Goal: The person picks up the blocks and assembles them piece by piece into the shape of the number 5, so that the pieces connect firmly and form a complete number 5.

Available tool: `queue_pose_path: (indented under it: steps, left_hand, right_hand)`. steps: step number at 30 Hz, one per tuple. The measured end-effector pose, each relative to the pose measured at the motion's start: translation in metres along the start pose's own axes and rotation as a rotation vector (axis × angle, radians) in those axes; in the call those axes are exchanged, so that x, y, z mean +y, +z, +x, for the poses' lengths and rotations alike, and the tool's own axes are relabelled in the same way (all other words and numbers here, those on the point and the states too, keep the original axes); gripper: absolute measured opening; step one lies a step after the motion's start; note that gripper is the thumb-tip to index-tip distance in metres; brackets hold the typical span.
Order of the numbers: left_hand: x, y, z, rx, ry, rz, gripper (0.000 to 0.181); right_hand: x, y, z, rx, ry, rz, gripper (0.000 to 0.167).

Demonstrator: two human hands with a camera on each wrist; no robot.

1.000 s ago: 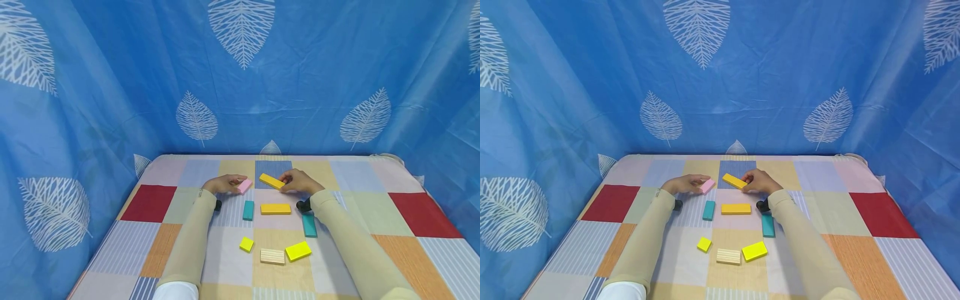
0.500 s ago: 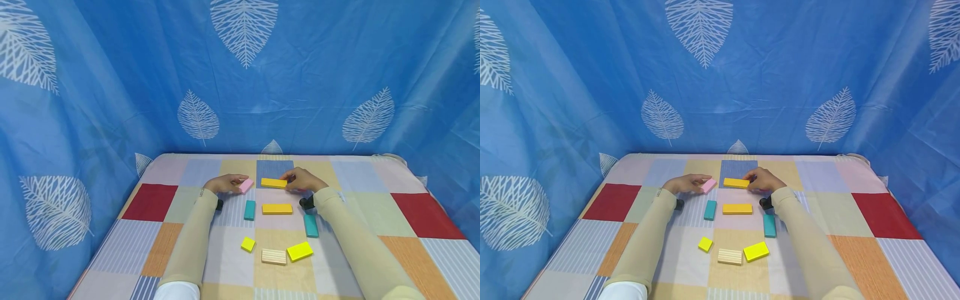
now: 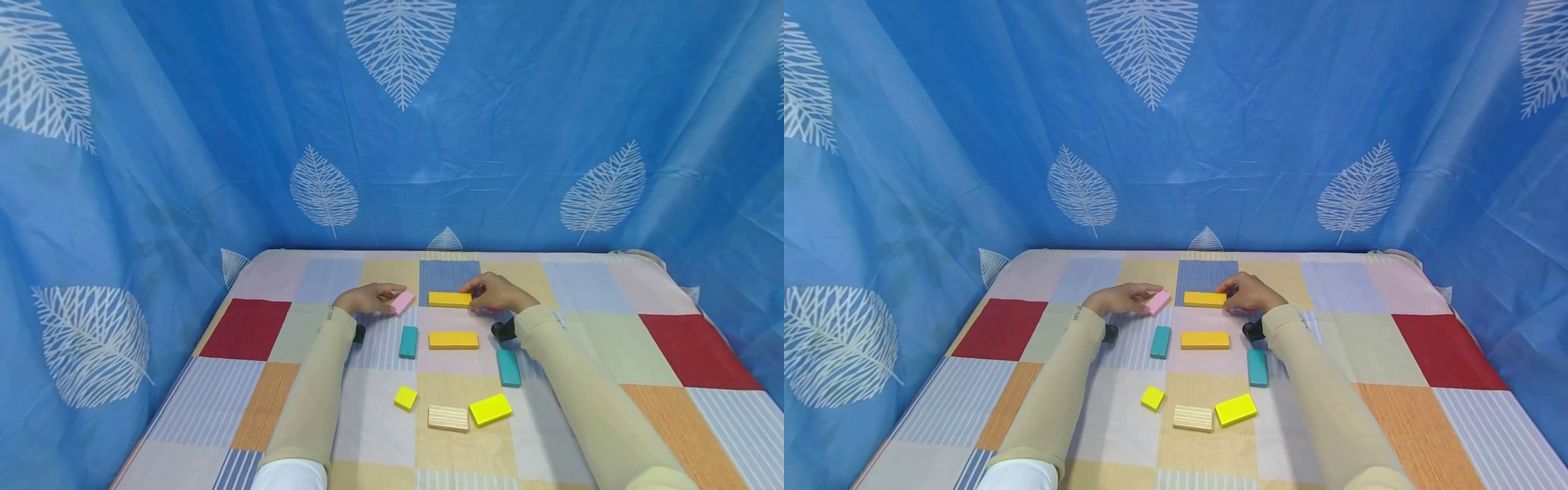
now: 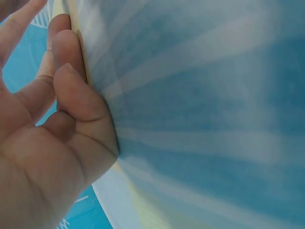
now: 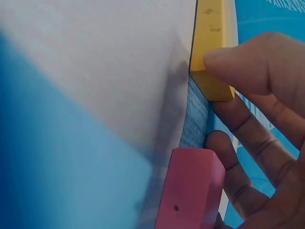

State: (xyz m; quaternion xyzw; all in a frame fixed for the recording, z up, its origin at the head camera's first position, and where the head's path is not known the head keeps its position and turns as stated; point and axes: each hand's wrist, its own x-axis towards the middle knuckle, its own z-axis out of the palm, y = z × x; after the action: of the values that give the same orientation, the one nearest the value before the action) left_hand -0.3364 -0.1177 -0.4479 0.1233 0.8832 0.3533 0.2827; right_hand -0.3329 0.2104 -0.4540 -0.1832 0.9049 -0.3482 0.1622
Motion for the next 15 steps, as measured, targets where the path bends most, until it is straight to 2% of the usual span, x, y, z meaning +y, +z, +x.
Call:
queue_pose_path:
  steps: [5, 15]
  left_hand:
    - [-0.0006, 0.0004, 0.0009, 0.008, -0.023, -0.001, 0.066]
    - [-0.0008, 0.0001, 0.0012, 0.001, -0.012, 0.001, 0.065]
  right_hand:
    - [0.0006, 0.0005, 0.0004, 0.002, 0.014, 0.009, 0.038]
    - [0.0020, -0.0005, -0.0008, -0.007, 0.013, 0.038, 0.038]
